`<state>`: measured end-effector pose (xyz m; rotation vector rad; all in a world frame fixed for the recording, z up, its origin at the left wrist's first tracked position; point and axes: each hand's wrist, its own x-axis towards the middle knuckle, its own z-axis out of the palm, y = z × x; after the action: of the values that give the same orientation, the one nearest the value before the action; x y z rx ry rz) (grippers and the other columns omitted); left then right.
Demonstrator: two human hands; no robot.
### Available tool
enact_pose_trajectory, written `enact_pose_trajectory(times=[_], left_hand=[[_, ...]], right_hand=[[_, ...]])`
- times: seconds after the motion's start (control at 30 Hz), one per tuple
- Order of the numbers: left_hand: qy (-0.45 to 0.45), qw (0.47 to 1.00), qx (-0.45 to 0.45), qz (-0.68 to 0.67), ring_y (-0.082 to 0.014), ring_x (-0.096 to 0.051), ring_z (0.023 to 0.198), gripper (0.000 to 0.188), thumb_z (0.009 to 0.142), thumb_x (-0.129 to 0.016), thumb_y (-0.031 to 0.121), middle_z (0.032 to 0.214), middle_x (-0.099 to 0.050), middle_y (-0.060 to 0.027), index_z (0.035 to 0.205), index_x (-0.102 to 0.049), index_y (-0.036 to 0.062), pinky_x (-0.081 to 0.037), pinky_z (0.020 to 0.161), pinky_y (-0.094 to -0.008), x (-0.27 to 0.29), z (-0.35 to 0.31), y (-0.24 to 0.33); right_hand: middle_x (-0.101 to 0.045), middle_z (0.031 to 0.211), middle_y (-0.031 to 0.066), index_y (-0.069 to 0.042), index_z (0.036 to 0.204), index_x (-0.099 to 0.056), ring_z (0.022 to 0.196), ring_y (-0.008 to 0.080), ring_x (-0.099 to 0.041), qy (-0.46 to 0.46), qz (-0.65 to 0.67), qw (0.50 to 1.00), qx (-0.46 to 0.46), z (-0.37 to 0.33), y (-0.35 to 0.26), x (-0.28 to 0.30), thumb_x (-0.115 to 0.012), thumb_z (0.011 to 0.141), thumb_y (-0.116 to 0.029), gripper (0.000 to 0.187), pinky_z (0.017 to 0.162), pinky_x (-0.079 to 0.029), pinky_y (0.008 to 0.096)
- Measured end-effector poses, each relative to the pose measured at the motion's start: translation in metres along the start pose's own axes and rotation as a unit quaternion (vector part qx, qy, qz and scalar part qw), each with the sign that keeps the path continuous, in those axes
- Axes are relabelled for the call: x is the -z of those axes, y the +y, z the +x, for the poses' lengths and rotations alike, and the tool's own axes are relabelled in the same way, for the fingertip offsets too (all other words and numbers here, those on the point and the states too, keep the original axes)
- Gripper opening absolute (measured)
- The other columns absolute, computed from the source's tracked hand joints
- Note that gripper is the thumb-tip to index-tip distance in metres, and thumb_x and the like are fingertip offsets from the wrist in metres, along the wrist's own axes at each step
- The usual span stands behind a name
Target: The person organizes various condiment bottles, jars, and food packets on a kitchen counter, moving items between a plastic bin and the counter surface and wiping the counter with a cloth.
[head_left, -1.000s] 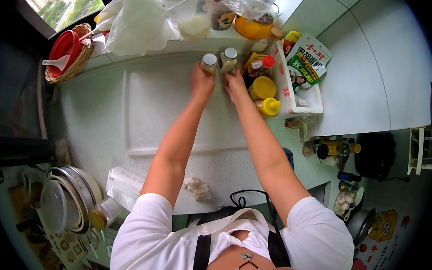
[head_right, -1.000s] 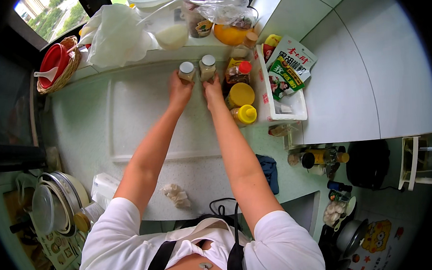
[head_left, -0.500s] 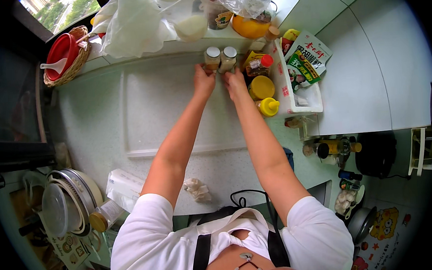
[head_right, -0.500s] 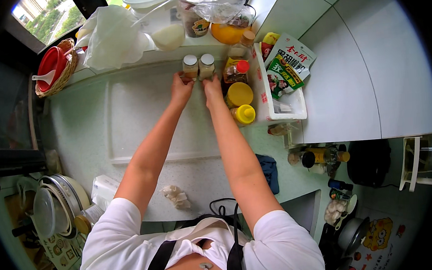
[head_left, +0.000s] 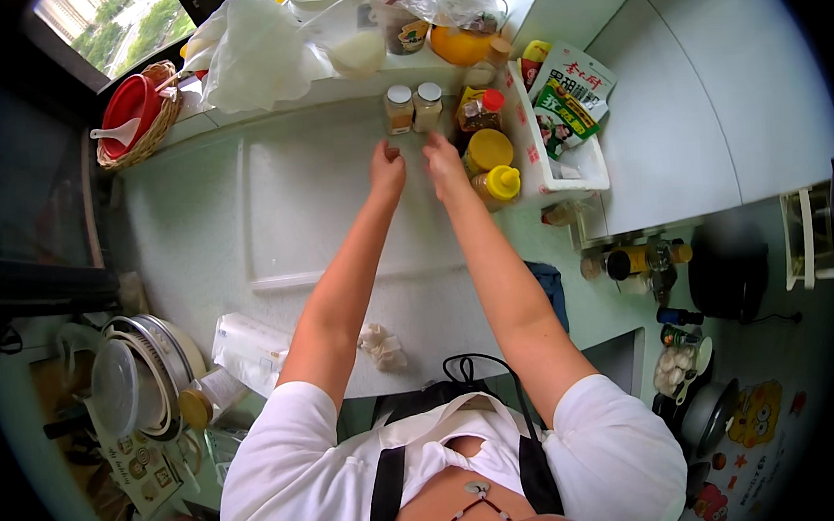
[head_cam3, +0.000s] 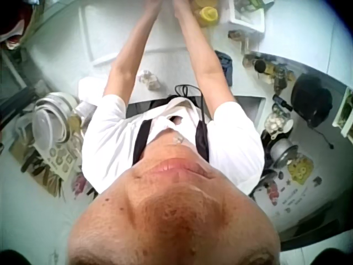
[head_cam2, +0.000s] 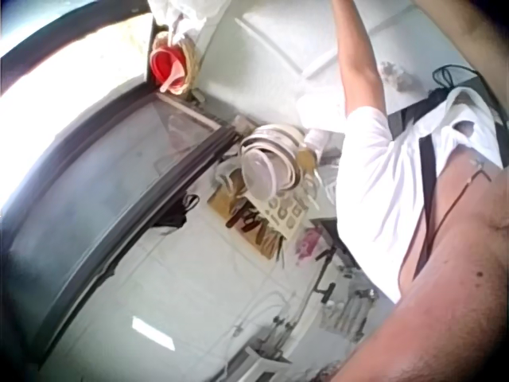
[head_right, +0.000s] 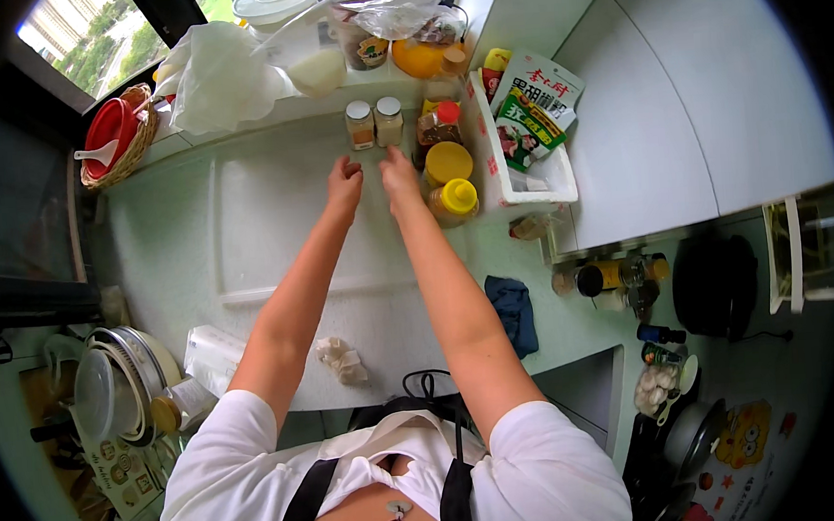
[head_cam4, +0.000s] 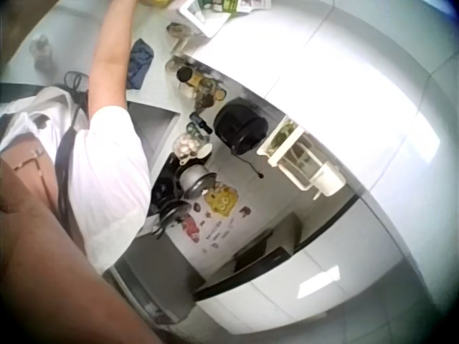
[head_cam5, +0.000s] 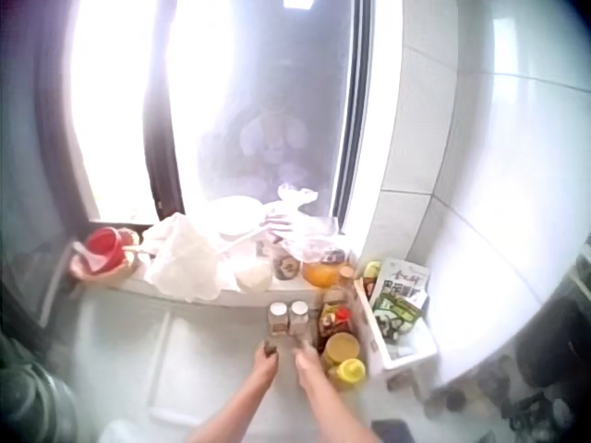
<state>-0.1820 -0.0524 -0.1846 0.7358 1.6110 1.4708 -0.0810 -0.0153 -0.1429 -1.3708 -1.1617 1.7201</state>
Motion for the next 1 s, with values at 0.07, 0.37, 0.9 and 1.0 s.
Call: enact_pose_trajectory(times=[0.07, 0.37, 0.9, 1.0], left_hand=[[-0.038, 0.999, 0.0, -0.025, -0.0198, -0.054, 0.091, 0.038, 0.077, -0.05, 0.001, 0.101, -0.057, -0.0122, 0.115, -0.046, -0.0021, -0.043, 0.078, -0.0285, 0.006, -0.026, 0.002], [-0.082, 0.991, 0.049, -0.093, -0.0139, -0.054, 0.093, 0.026, 0.084, -0.05, 0.009, 0.101, -0.057, -0.0069, 0.109, -0.051, 0.0015, -0.043, 0.079, -0.026, 0.009, -0.186, 0.033], [-0.282, 0.958, 0.019, -0.038, -0.0118, -0.055, 0.085, 0.021, 0.084, -0.051, 0.009, 0.093, -0.058, -0.004, 0.103, -0.055, 0.0009, -0.044, 0.076, -0.024, -0.144, -0.316, 0.017], [-0.305, 0.952, 0.009, -0.015, -0.011, -0.055, 0.082, 0.021, 0.084, -0.052, 0.008, 0.089, -0.059, -0.0036, 0.103, -0.055, 0.0003, -0.044, 0.074, -0.0231, -0.166, -0.325, 0.007]], right_hand=[[-0.037, 0.132, 0.0098, -0.005, 0.131, -0.032, 0.117, 0.0211, -0.039, -0.031, 0.029, 0.999, -0.001, -0.03, -0.003, 0.003, -0.044, 0.084, -0.009, 0.048, 0.092, -0.033, 0.035], [-0.053, 0.114, 0.0048, -0.004, 0.12, -0.045, 0.104, 0.013, -0.051, -0.182, 0.001, 0.983, -0.01, -0.174, -0.004, 0.082, -0.046, 0.088, -0.016, 0.034, 0.085, -0.041, 0.0262], [-0.059, 0.099, 0.003, -0.006, 0.111, -0.054, 0.087, 0.0098, -0.056, 0.091, 0.088, 0.992, 0.024, -0.333, 0.06, 0.336, -0.047, 0.088, -0.015, 0.026, 0.075, -0.043, 0.0225], [-0.059, 0.099, 0.0029, -0.005, 0.111, -0.054, 0.088, 0.0094, -0.055, 0.146, 0.066, 0.986, 0.041, -0.344, 0.071, 0.372, -0.048, 0.087, -0.014, 0.026, 0.073, -0.043, 0.0218]])
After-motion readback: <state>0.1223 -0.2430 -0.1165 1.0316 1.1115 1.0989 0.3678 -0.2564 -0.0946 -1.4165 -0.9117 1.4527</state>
